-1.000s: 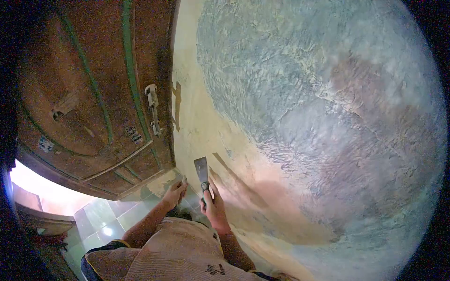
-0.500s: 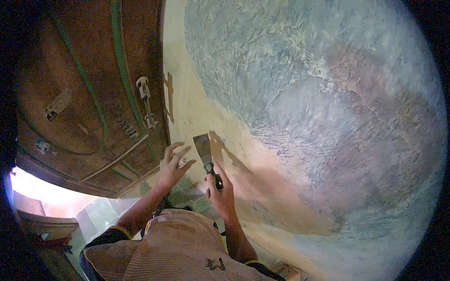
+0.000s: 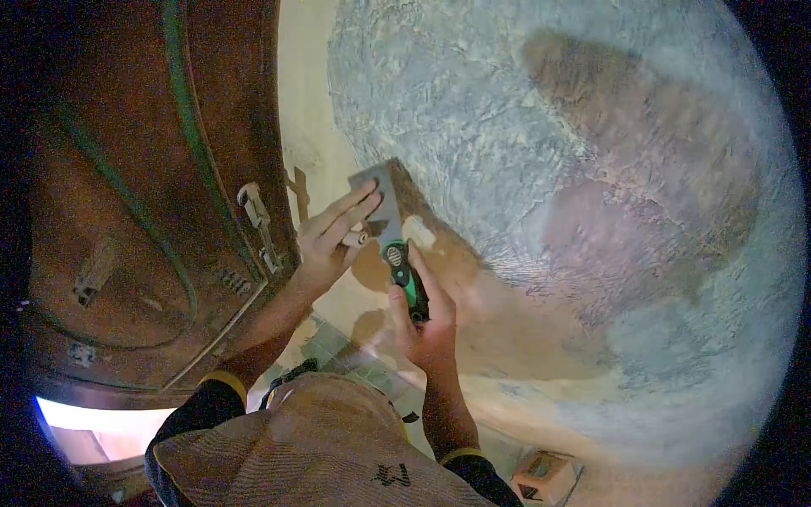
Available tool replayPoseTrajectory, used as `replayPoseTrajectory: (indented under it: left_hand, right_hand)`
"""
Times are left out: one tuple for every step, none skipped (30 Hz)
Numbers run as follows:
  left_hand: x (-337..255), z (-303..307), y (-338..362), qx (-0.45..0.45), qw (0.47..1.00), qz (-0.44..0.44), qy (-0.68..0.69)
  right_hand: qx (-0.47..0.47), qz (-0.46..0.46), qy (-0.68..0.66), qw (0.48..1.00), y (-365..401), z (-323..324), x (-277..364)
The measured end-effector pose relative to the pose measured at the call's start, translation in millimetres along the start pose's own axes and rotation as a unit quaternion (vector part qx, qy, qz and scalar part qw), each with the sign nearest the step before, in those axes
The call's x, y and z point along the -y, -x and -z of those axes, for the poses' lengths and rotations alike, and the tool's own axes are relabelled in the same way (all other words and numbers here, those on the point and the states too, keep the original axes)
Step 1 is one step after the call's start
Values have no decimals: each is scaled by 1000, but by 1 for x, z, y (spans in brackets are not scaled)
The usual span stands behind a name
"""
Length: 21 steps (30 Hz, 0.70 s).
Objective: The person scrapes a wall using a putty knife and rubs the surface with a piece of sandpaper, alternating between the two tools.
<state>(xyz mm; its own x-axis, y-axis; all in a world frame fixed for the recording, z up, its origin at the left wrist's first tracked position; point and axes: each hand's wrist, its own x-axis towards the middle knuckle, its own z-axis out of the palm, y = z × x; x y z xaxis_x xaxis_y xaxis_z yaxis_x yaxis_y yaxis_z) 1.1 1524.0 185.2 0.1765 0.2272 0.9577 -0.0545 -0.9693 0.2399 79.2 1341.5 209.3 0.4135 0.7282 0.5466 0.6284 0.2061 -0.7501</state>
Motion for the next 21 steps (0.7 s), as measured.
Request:
replayPoseTrajectory:
  left_hand:
    - [2, -1, -10, -13, 1000, -6, 7]
    - [4, -3, -15, -26, 999, -12, 15]
    - [7, -7, -17, -25, 999, -11, 19]
    - [11, -12, -17, -19, 999, 2, 26]
    - [14, -15, -17, -13, 999, 16, 34]
    - [15, -15, -17, -13, 999, 16, 38]
    - [16, -16, -18, -19, 999, 22, 41]
    - [16, -18, -18, -25, 998, 31, 44]
    - [17, -20, -19, -24, 998, 33, 47]
    - [19, -21, -20, -45, 996, 34, 67]
    - [21, -23, -22, -68, 993, 33, 86]
    - [21, -24, -21, -68, 993, 33, 88]
    - [19, -23, -19, -57, 995, 20, 79]
    - [18, -23, -18, -46, 996, 5, 70]
    - [24, -29, -14, -52, 997, -7, 63]
    - [23, -30, -17, -53, 996, -6, 65]
    - [19, -28, -22, -74, 993, 18, 91]
    - [17, -28, -24, -94, 988, 43, 116]
    - [18, -31, -23, -92, 988, 45, 118]
    - [22, -33, -22, -84, 989, 21, 120]
    - [25, -35, -22, -77, 990, -4, 121]
  right_hand:
    - [-16, 10, 5, 1000, -6, -3, 5]
    - [-31, 21, 11, 999, -11, -5, 9]
    - [-49, 29, 11, 998, -16, -8, 11]
    - [-52, 27, 13, 998, -20, -11, 15]
    - [-57, 35, 41, 997, -23, -12, 19]
    - [-62, 45, 69, 995, -27, -13, 23]
    - [-64, 46, 72, 994, -33, -13, 27]
    - [-44, 16, 80, 996, -37, -13, 30]
    - [-25, -17, 87, 996, -39, -12, 35]
    - [-27, -22, 88, 996, -39, -11, 42]
    - [-20, -49, 60, 997, -40, -10, 51]
    - [-12, -75, 32, 997, -41, -9, 57]
    - [-14, -77, 32, 996, -40, -6, 59]
    - [-12, -73, 44, 996, -39, -2, 59]
    - [-10, -68, 57, 996, -41, 2, 60]
    - [-10, -69, 59, 996, -45, 4, 62]
    - [5, -76, 69, 995, -50, 5, 64]
    - [19, -85, 78, 993, -52, 7, 66]
    - [18, -88, 78, 993, -51, 10, 69]
    - [16, -86, 79, 993, -49, 12, 72]
    - [14, -83, 80, 993, -48, 13, 75]
